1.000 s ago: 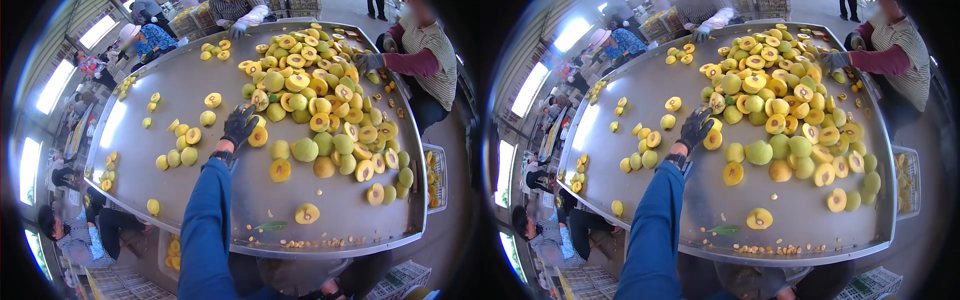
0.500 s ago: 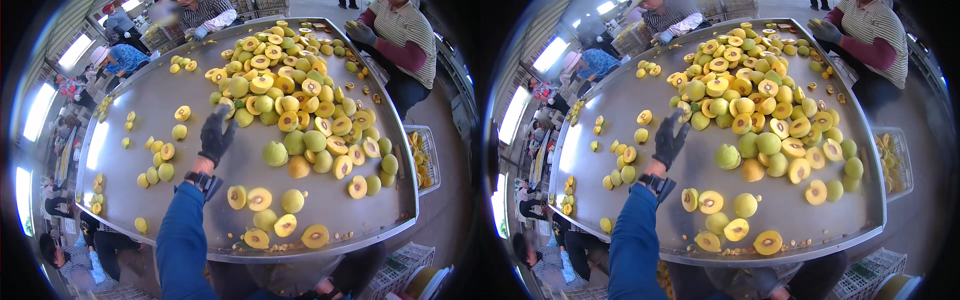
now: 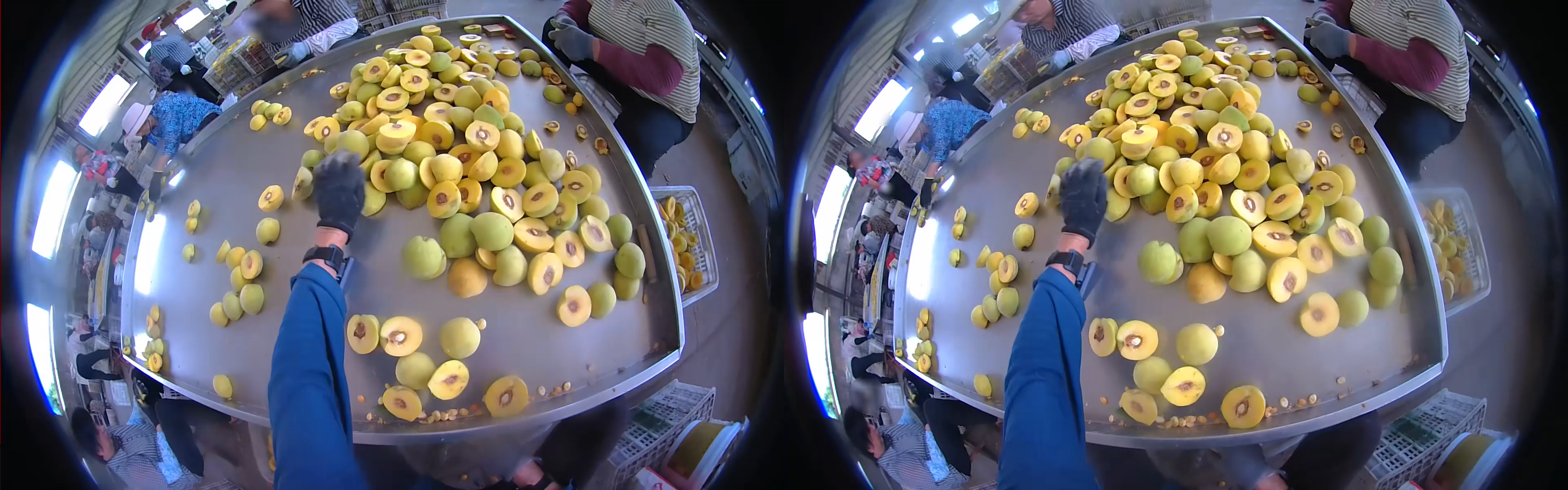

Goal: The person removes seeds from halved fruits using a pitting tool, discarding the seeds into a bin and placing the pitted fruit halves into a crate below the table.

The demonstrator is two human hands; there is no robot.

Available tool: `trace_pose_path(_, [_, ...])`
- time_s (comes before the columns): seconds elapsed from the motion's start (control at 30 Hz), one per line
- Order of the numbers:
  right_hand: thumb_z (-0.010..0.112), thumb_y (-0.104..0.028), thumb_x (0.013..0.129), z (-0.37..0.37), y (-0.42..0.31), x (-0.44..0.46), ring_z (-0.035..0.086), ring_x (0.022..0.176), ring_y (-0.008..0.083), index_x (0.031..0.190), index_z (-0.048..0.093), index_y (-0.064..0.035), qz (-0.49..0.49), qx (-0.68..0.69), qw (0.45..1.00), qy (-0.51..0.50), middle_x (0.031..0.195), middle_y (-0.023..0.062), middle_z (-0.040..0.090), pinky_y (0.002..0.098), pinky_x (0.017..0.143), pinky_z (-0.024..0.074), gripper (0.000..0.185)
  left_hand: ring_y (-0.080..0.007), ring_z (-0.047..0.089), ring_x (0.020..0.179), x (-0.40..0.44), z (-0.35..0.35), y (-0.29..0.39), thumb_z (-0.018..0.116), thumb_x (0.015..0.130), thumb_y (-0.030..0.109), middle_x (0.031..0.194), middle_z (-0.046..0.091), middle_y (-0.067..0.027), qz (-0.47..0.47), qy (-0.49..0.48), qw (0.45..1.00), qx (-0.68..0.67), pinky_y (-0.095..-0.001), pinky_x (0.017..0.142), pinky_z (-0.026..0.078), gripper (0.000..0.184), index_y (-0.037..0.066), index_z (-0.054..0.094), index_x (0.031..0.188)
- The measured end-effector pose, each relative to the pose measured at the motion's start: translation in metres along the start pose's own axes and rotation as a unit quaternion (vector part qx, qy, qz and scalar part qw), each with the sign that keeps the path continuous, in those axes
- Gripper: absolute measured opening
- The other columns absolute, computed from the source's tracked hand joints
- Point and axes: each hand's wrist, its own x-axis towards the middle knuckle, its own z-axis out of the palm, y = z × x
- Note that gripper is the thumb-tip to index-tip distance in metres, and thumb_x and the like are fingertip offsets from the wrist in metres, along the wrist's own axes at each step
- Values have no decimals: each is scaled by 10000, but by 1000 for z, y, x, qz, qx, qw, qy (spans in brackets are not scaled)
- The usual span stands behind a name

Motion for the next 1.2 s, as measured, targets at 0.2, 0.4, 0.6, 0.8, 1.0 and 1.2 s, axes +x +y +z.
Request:
trace_pose_path(0.2, [514,-202,929,-2,3,9,581,1121,326,1259,573,-60,-3,4,1000,-1,1223,161,607,409,954,464,364,-374,541,1146,68,24,-1,594,891,467,1209,602,-172,-177,-127,973,-77,-496,967,416,471,138,605,1228])
trace_pose_path(0.4, [433,-135,965,0,0,6,561,1159,296,1304,537,-42,-7,-1,1000,-7,1270,142,585,391,978,454,366,-363,605,1038,6,9,10,621,914,271,1086,644,-197,-124,-73,937,-317,-428,909,472,288,77,665,1122])
trace_pose_path(0.6, [353,-69,1002,7,-5,0,541,1197,266,1349,501,-24,-14,-25,999,-37,1316,124,564,373,1002,444,380,-342,634,1036,-73,-111,78,615,927,200,1115,666,-145,-32,-252,877,-407,-415,965,477,274,107,615,1185])
trace_pose_path(0.8, [298,-13,1031,-21,-37,-1,518,1242,244,1391,465,-12,60,-90,970,-217,1372,110,535,364,1027,433,397,-328,634,966,-59,-113,48,636,866,184,1031,679,-95,38,-111,961,-252,-444,855,503,292,126,653,1152])
trace_pose_path(1.0, [293,-47,1030,47,29,-4,530,1210,235,1369,451,27,91,242,964,-62,1346,152,537,307,991,449,382,-426,520,1161,-28,-14,-75,689,836,412,1350,457,-272,-223,-144,963,-38,-470,1000,429,603,154,523,1355])
trace_pose_path(1.2, [417,-170,997,29,12,-10,534,1193,262,1341,493,-20,19,59,998,-21,1301,202,546,318,963,453,384,-364,532,1195,-56,-10,-75,711,831,283,1306,532,-203,-216,-139,927,-275,-435,1031,428,510,162,577,1309])
